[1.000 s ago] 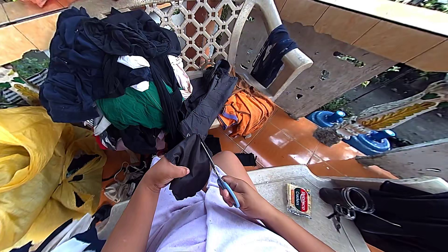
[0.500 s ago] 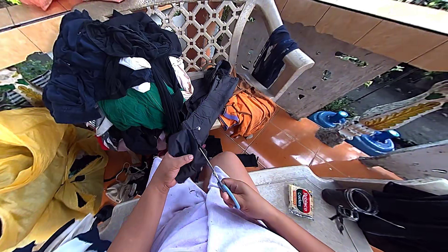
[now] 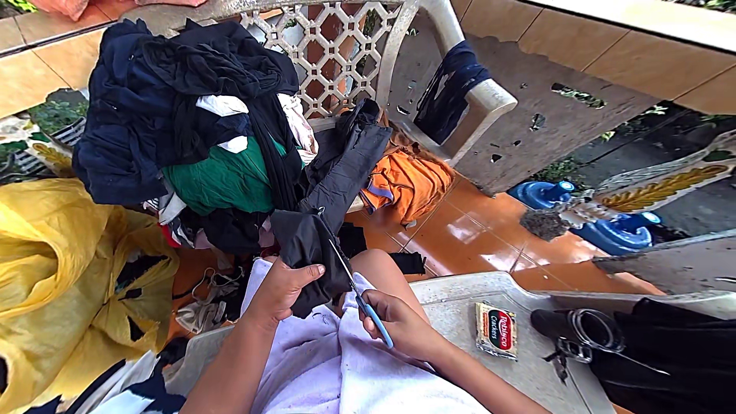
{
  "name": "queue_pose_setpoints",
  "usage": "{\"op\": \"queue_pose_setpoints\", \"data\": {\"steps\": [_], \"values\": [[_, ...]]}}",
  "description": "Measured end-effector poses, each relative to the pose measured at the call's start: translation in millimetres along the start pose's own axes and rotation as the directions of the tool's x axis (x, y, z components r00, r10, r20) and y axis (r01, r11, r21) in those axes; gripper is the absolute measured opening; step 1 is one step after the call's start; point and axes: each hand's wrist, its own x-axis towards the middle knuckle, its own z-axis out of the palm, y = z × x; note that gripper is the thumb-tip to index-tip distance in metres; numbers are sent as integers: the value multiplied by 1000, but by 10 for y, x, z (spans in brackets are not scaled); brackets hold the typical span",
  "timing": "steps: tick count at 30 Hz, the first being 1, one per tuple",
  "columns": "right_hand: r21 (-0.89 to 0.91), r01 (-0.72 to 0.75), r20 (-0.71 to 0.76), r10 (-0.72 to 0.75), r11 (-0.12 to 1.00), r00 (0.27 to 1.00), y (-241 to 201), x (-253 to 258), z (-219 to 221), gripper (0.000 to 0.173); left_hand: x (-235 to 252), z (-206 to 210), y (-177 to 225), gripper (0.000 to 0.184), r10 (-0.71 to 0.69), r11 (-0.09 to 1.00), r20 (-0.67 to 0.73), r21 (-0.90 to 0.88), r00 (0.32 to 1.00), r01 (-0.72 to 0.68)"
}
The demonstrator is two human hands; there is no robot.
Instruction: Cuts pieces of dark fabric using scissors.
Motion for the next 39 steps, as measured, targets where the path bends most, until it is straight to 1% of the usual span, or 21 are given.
{"op": "queue_pose_setpoints", "data": {"steps": [3, 7, 12, 17, 20, 22, 23, 25, 26, 28, 30, 32, 35, 36, 37, 38, 39], "values": [[-4, 46, 0, -46, 999, 999, 32, 0, -7, 30, -3, 9, 6, 33, 0, 1000, 17, -6, 1000, 0], [40, 56, 14, -57, 998, 998, 56, 6, -9, 32, 12, -7, 0, 31, 7, 1000, 19, -5, 1000, -7], [123, 72, 32, -77, 990, 997, 89, 9, -6, 31, 5, -7, 9, 28, -10, 1000, -52, -25, 999, 9], [265, 52, 74, -74, 963, 994, 99, 13, -6, 28, -17, 28, -18, 28, -16, 999, -139, -40, 990, 10], [280, 43, 91, -71, 959, 993, 86, 8, -8, 26, 17, 95, -15, 26, -71, 991, -197, -127, 978, 47], [258, 36, 96, -63, 966, 993, 88, 11, -2, 25, 59, 98, -29, 24, -139, 965, -162, -244, 977, 97], [245, 33, 101, -59, 969, 993, 91, 11, 3, 24, 79, 91, -39, 26, -166, 942, -114, -314, 980, 123], [216, 22, 111, -47, 976, 993, 91, 5, 7, 25, 96, 91, -48, 31, -176, 900, -21, -409, 984, 152], [203, 18, 116, -43, 979, 992, 93, 2, 7, 26, 94, 102, -49, 31, -175, 892, 1, -424, 985, 159], [174, 7, 128, -29, 985, 991, 88, -4, 7, 29, 95, 126, -61, 18, -161, 905, -24, -402, 987, 138], [127, -15, 155, -5, 992, 988, 77, -13, -14, 30, 109, 151, -77, 11, -116, 934, -112, -350, 987, 70], [46, -48, 204, 38, 998, 978, 80, -18, -90, 34, 130, 148, -82, 12, -35, 959, -214, -283, 976, -28], [-75, -109, 278, 126, 991, 952, 118, -13, -287, 37, 141, 105, -71, 16, 129, 979, -333, -107, 934, -174], [-68, -116, 258, 130, 991, 957, 140, -15, -339, 39, 138, 74, -81, 19, 185, 976, -340, -46, 922, -213], [-27, -106, 193, 109, 994, 975, 156, -17, -362, 39, 132, 49, -96, 21, 235, 970, -337, 16, 912, -244], [38, -74, 81, 71, 997, 994, 152, -10, -345, 37, 124, 34, -119, 23, 276, 961, -329, 77, 903, -266], [96, -20, -59, 25, 995, 998, 129, 25, -301, 34, 119, 23, -155, 25, 307, 951, -315, 127, 898, -281]]}}
